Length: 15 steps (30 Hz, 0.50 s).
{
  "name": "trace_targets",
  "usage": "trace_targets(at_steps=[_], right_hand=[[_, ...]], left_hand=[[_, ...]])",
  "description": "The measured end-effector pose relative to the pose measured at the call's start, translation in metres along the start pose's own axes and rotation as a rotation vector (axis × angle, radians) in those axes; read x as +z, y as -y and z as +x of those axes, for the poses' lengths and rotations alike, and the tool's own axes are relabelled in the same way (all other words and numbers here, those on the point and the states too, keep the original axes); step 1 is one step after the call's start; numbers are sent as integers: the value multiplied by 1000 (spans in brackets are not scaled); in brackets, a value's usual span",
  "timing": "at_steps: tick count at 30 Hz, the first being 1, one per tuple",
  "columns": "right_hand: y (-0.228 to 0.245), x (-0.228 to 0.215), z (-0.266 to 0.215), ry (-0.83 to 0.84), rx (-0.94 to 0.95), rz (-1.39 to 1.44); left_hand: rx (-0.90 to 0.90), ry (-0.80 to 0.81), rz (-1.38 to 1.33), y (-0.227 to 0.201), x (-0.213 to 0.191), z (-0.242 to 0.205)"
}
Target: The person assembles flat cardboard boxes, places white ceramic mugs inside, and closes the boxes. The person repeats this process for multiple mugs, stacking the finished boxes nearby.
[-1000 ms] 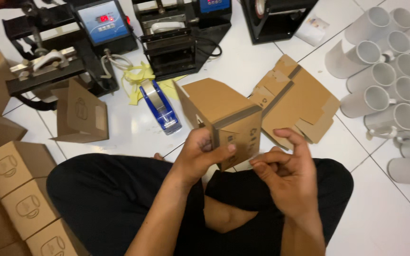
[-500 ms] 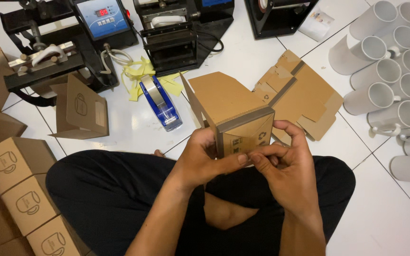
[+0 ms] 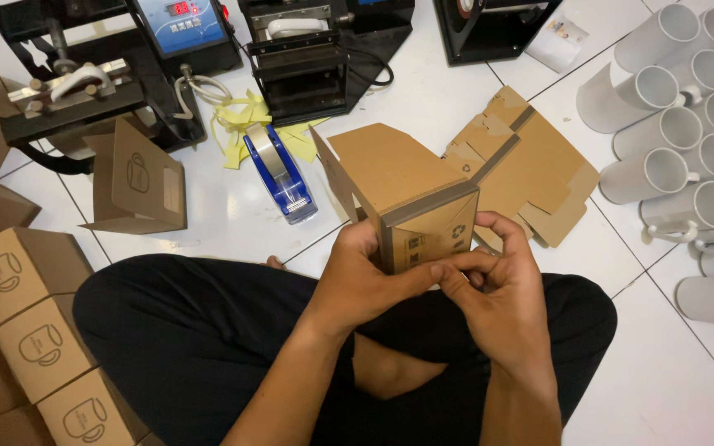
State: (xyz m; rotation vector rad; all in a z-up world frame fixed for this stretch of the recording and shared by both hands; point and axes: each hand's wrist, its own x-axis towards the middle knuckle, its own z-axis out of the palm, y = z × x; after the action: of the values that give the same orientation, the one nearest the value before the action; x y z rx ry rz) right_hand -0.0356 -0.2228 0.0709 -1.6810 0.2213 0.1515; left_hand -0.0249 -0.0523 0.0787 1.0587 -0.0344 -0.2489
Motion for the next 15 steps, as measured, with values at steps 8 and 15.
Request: trace_targets(at_steps=[8,15], right_hand=[[-5,-1,2,16,-6,100],[-6,0,4,10,-21,113]], left_hand=[[-32,-114,64,6,-2,3],[-81,-94,33,5,-3,5]])
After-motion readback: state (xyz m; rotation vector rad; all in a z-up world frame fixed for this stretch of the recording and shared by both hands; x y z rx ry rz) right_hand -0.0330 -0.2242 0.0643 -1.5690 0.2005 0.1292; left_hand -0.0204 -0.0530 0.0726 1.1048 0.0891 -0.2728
